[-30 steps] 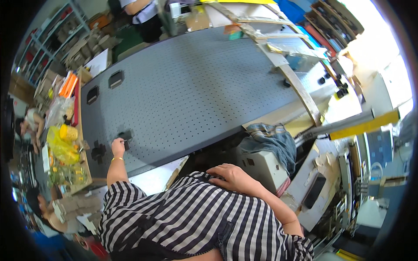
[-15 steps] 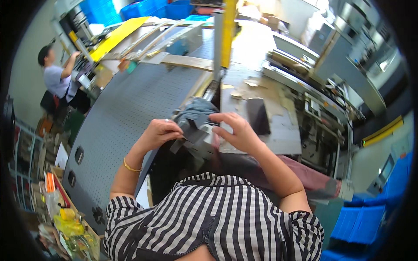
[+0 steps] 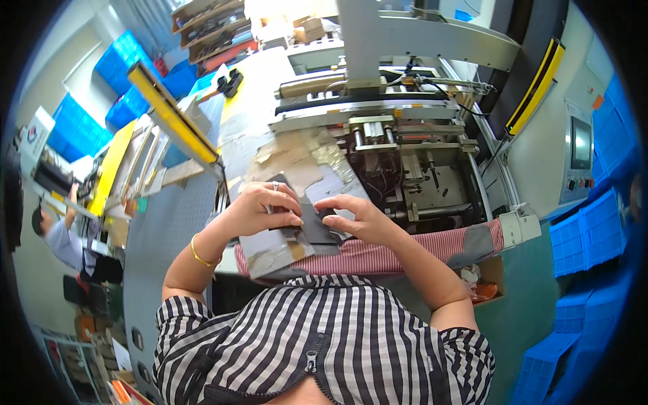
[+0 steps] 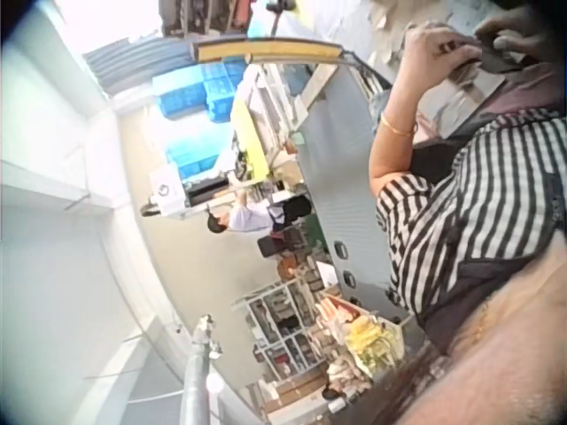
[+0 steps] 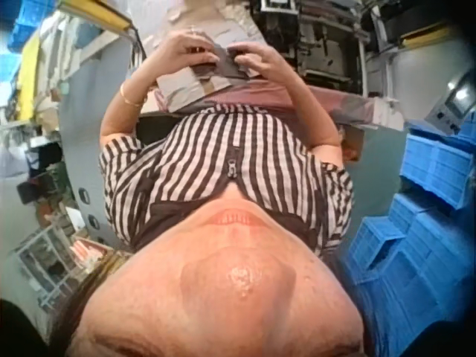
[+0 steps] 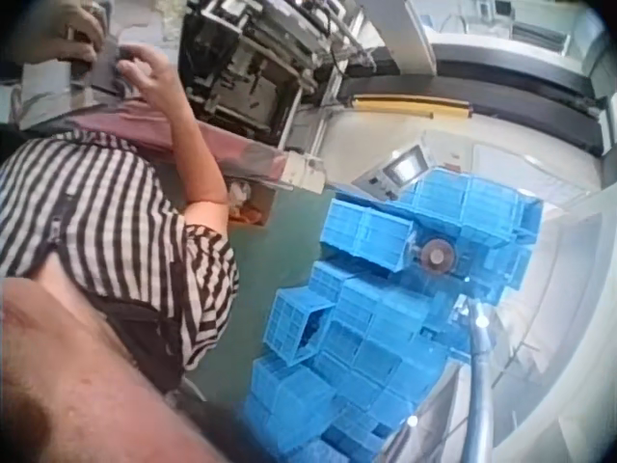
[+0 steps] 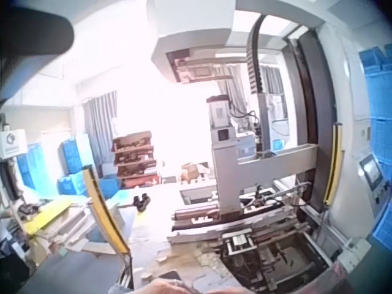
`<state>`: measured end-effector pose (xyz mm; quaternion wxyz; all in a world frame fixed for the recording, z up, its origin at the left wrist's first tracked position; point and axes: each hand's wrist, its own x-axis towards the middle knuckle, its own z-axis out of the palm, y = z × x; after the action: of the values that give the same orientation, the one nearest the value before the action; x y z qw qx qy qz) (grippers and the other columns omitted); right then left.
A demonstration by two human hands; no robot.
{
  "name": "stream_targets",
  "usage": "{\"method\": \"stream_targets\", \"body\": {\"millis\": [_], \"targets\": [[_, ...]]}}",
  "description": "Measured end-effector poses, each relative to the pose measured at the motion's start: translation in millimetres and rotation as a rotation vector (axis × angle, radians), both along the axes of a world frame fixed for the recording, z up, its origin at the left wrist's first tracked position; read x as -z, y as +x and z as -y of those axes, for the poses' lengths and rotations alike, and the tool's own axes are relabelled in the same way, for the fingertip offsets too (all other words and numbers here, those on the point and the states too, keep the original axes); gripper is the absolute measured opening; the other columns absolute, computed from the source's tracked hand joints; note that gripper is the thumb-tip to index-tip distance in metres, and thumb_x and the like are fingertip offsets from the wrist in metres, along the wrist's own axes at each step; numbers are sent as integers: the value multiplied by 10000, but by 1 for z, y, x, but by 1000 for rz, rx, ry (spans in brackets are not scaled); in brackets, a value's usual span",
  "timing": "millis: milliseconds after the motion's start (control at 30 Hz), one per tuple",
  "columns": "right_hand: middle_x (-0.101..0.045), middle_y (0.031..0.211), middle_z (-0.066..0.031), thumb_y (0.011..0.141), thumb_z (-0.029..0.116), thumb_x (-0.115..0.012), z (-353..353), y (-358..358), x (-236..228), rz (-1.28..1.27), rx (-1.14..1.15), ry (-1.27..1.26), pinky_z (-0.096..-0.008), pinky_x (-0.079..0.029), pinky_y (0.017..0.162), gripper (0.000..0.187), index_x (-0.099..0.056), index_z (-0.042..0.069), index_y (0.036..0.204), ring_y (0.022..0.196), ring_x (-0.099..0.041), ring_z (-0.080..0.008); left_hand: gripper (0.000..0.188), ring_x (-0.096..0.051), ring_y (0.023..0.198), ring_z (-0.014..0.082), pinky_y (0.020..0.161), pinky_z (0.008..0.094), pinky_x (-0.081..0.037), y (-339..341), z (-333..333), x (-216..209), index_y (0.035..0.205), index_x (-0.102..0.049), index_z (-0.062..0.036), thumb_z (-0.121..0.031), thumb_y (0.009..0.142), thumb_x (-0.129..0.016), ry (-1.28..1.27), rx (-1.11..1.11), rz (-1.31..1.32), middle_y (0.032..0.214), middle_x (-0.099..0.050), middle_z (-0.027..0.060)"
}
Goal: The worker is manually folding and feeding grey packaging components into a machine at a manufacturing workstation.
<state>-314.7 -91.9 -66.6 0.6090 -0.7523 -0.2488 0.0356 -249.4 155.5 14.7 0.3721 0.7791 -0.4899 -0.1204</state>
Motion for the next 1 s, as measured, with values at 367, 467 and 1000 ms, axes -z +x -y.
{"method": "stream_targets", "body": {"millis": [367, 467, 1000], "targets": [[-633, 1050, -95, 773, 256, -764, 94, 138, -25, 587, 388, -371, -405, -418, 942, 577, -552, 69, 1277, 1028, -550, -296, 437, -545, 1075, 254, 957, 381, -422, 146, 103, 43, 1046, -664, -65, -103, 652, -849, -256, -93, 230, 1075, -635, 67], [-663, 1025, -76, 810, 261, -750, 131, 209, -33, 460, 395, -333, -375, -442, 931, 571, -541, 46, 1296, 990, -587, -234, 396, -633, 948, 146, 816, 285, -509, 218, 135, 43, 1141, -582, -42, -31, 786, -756, -261, -170, -84, 1156, -633, 78], [-652, 962, -65, 999, 324, -495, 150, 286, -72, 671, 792, 202, -276, -475, 833, 371, -596, 21, 1188, 895, -608, -132, 953, -564, 1075, 318, 961, 402, -452, 284, 168, 4, 1363, -437, -49, -470, 629, -877, -327, -381, 288, 1211, -583, 206]]}}
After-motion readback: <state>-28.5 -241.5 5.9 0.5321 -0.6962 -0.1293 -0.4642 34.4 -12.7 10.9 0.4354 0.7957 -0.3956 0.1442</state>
